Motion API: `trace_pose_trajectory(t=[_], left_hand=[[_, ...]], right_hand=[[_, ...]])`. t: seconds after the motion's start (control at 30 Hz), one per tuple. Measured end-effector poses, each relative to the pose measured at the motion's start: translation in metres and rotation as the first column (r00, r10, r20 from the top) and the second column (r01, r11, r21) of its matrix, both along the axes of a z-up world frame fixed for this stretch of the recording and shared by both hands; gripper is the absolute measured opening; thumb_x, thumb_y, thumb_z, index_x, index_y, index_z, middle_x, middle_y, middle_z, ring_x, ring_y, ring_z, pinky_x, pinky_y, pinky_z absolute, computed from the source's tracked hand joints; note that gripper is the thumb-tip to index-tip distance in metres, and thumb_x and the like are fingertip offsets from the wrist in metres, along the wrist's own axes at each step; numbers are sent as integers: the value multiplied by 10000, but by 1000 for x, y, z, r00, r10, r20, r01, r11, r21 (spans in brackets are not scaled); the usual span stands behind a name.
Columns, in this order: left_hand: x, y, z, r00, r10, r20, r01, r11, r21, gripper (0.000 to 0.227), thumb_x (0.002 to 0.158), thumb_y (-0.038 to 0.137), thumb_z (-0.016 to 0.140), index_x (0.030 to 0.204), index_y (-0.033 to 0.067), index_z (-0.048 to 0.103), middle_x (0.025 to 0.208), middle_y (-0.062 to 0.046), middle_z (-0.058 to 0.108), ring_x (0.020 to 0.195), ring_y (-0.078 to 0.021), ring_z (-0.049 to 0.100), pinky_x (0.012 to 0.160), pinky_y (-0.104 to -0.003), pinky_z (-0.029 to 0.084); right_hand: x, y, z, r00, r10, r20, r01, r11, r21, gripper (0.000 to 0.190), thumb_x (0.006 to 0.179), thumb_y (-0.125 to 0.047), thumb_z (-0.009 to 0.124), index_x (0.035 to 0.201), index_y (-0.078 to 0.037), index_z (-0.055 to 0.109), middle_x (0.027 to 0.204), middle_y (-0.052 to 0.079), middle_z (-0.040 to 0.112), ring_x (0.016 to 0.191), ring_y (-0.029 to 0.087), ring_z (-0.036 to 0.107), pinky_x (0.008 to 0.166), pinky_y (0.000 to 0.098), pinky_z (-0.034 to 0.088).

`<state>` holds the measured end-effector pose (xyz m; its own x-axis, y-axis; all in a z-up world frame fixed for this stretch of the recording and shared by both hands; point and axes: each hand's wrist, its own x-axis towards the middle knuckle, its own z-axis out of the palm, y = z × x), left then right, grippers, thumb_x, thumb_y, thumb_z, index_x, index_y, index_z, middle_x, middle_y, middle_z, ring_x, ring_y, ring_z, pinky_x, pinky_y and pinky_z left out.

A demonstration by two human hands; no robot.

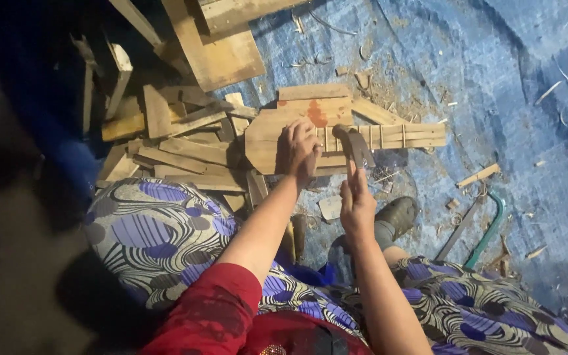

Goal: Assembling a wooden stringed instrument by positioning the neck and body, then hammering fasteners into the fretboard.

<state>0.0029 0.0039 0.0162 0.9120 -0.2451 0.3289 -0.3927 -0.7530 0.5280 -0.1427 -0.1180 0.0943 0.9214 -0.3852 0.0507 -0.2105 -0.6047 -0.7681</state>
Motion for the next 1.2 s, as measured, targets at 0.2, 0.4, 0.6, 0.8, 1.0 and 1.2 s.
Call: trace_pose_trajectory(t=[0.2, 0.4, 0.6, 0.8, 1.0, 1.2], left_hand=[[10, -11, -74, 998, 31, -63, -43, 978, -206, 231, 876, 308, 702, 764, 108, 676, 1088, -63, 666, 1236, -374, 603, 1058, -528, 475], [3, -13, -42, 995, 69, -76, -81, 981, -176, 183, 829, 272, 741, 759, 120, 666, 1108, -39, 655, 1289, -326, 561, 1138, -492, 424], [-1, 6, 8, 1000, -22, -5, 22, 1000, -11, 112, 781, 215, 762, 787, 120, 702, 1133, -30, 658, 1278, -306, 579, 1104, -479, 468], [14, 6, -56, 997, 2, 82, 1, 999, -39, 144, 800, 218, 717, 738, 91, 686, 1056, -25, 675, 1214, -283, 624, 1065, -453, 497], [7, 5, -7, 988, 42, 151, -33, 997, -64, 124, 758, 231, 713, 704, 124, 679, 1060, -25, 655, 1202, -277, 616, 1045, -440, 493], [4, 5, 9, 988, 48, 144, -28, 990, -140, 115, 750, 230, 723, 740, 120, 690, 1045, -56, 658, 1177, -313, 631, 1018, -460, 514]], right_hand=[[7, 9, 10, 969, 16, -245, 19, 991, 136, 529, 1060, -208, 537, 1578, -221, 428, 1273, 195, 692, 936, 388, 741, 826, 530, 576], [1, 1, 1, 995, -56, -78, 65, 992, 113, 562, 1061, -183, 546, 1601, -191, 393, 1178, 215, 707, 910, 393, 738, 726, 496, 579], [8, 14, 19, 987, 39, -156, -19, 991, 131, 526, 1061, -149, 512, 1574, -124, 397, 1444, 117, 591, 1198, 359, 643, 980, 542, 507], [6, 1, -9, 945, -5, -328, 88, 967, 239, 571, 1098, -209, 485, 1638, -299, 319, 1476, 65, 573, 1028, 214, 711, 917, 438, 558], [10, 7, 12, 982, -23, -190, 44, 993, 112, 528, 1073, -197, 534, 1579, -127, 399, 1262, 245, 676, 996, 467, 698, 785, 588, 575], [8, 15, 6, 978, -1, -211, 30, 991, 134, 516, 1066, -230, 540, 1569, -203, 428, 1134, 264, 723, 934, 459, 718, 748, 580, 586]])
